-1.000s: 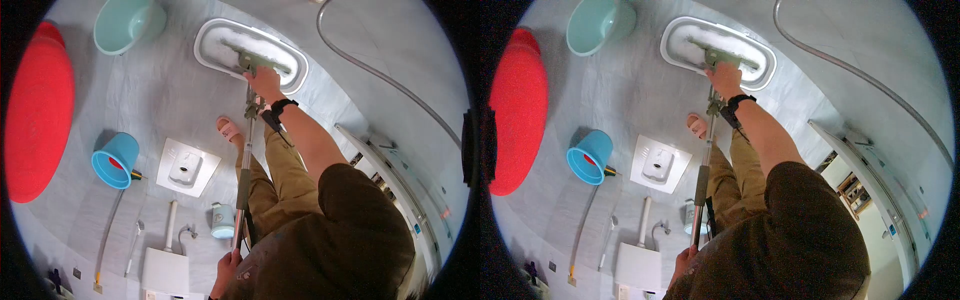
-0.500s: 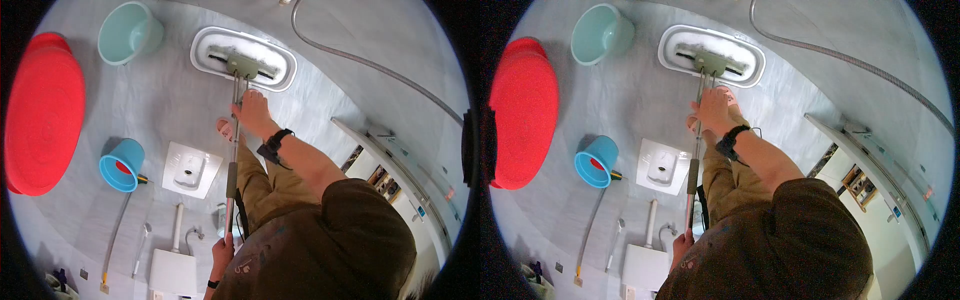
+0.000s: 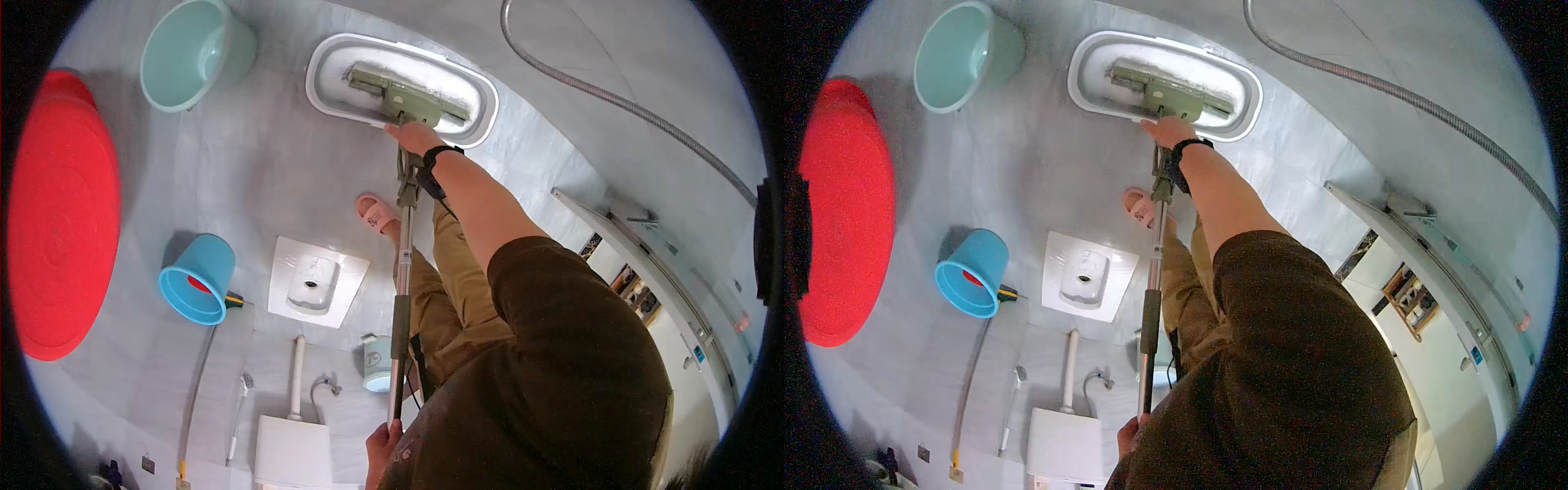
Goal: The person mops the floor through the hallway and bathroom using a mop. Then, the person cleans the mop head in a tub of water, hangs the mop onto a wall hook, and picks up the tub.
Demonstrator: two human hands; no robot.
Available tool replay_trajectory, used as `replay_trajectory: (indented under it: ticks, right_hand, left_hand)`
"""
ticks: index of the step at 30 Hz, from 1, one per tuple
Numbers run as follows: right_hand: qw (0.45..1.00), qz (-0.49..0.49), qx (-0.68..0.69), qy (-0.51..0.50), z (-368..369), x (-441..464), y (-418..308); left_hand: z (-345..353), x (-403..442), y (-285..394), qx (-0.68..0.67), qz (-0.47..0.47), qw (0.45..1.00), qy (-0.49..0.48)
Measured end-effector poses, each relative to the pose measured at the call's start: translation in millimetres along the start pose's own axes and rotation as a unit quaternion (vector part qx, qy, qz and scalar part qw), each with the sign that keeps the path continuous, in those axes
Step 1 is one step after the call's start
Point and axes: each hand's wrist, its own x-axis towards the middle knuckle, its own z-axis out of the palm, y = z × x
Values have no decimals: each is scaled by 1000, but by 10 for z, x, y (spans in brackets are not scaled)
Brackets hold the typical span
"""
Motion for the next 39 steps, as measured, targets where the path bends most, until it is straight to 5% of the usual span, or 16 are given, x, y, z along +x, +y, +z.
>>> replay_trajectory:
  ticks: [5,10,12,14,16,19,22,28,33,36,39]
  right_hand:
    - [996,65,36,57,-427,-417,-215]
    - [987,42,-43,148,-712,-1180,-661]
    - [989,32,-23,141,-810,-1469,-811]
    - [980,41,-26,191,-926,-1839,-956]
    - [977,34,-9,208,-1018,-2176,-1034]
    - [974,27,13,224,-1095,-2516,-1099]
    - [969,20,23,244,-1024,-2739,-1058]
    - [977,-14,75,198,-856,-3356,-951]
    - [973,-70,141,170,-886,-3677,-555]
    - [968,-80,149,185,-978,-3654,-306]
    - [957,-105,134,237,-1100,-3593,-169]
  left_hand:
    - [201,-168,374,24,5,1000,1]
    - [74,-179,-379,6,-30,1000,5]
    - [-124,213,-1085,219,41,975,-3]
    - [-161,802,-2014,203,132,970,33]
    - [-196,985,-2243,185,229,953,66]
    - [-215,900,-2023,212,228,949,53]
    - [154,-401,-914,180,157,961,140]
    - [589,-594,-847,221,272,905,240]
    - [1126,-818,-1046,223,267,893,287]
    - [1388,-808,-1274,226,263,890,296]
    - [1601,-672,-1719,216,360,857,300]
